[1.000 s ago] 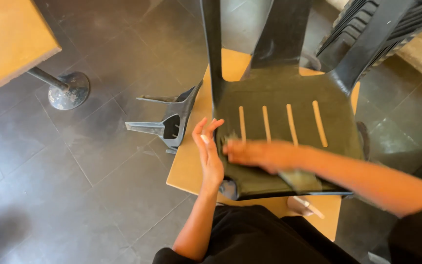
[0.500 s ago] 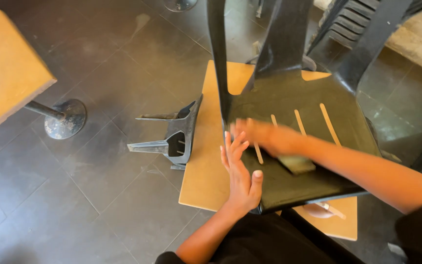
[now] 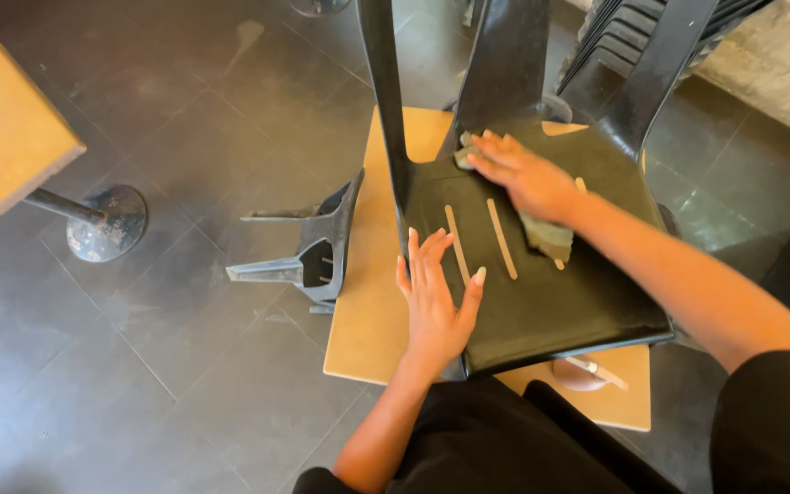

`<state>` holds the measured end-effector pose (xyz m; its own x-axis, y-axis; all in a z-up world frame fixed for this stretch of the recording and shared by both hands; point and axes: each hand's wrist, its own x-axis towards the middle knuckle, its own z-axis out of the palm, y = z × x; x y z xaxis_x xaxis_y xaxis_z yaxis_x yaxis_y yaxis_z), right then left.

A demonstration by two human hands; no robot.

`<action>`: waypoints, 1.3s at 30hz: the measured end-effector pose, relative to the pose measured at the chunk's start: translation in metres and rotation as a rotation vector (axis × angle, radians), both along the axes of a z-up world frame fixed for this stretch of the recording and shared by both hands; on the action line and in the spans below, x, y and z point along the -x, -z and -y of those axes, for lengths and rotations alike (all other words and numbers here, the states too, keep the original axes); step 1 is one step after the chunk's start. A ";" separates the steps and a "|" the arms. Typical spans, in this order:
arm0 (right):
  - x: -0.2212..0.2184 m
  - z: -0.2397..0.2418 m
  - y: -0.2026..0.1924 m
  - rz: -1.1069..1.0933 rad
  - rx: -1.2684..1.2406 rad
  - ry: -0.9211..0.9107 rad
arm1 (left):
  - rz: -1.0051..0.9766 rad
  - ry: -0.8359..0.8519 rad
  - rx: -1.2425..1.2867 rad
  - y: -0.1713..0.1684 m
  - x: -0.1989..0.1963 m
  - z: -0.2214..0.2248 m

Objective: Spraying and wiping down plastic chairs with a cleaning cloth in a bar seating area.

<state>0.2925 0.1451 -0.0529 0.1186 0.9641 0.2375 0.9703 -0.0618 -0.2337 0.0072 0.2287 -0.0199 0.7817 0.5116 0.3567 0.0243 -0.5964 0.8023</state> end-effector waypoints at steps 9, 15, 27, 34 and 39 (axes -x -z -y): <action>0.055 0.065 -0.007 -0.085 0.172 -0.154 | -0.025 0.026 -0.092 0.001 0.000 0.004; 0.020 0.066 0.015 0.058 -0.097 0.251 | -0.131 0.044 -0.221 -0.004 -0.002 0.005; 0.018 0.050 0.014 0.095 -0.052 0.493 | -0.156 0.121 -0.436 0.006 -0.003 0.008; 0.093 0.064 -0.059 -0.602 -0.071 0.130 | -0.133 0.129 -0.403 0.009 -0.002 0.006; 0.108 0.079 -0.111 -1.064 -0.243 0.226 | -0.032 0.173 -0.287 -0.002 -0.002 0.000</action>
<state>0.1846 0.0657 0.0579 0.5410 0.8362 0.0899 0.2404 -0.0514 -0.9693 0.0090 0.2285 -0.0183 0.8612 0.2532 0.4407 -0.0742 -0.7952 0.6018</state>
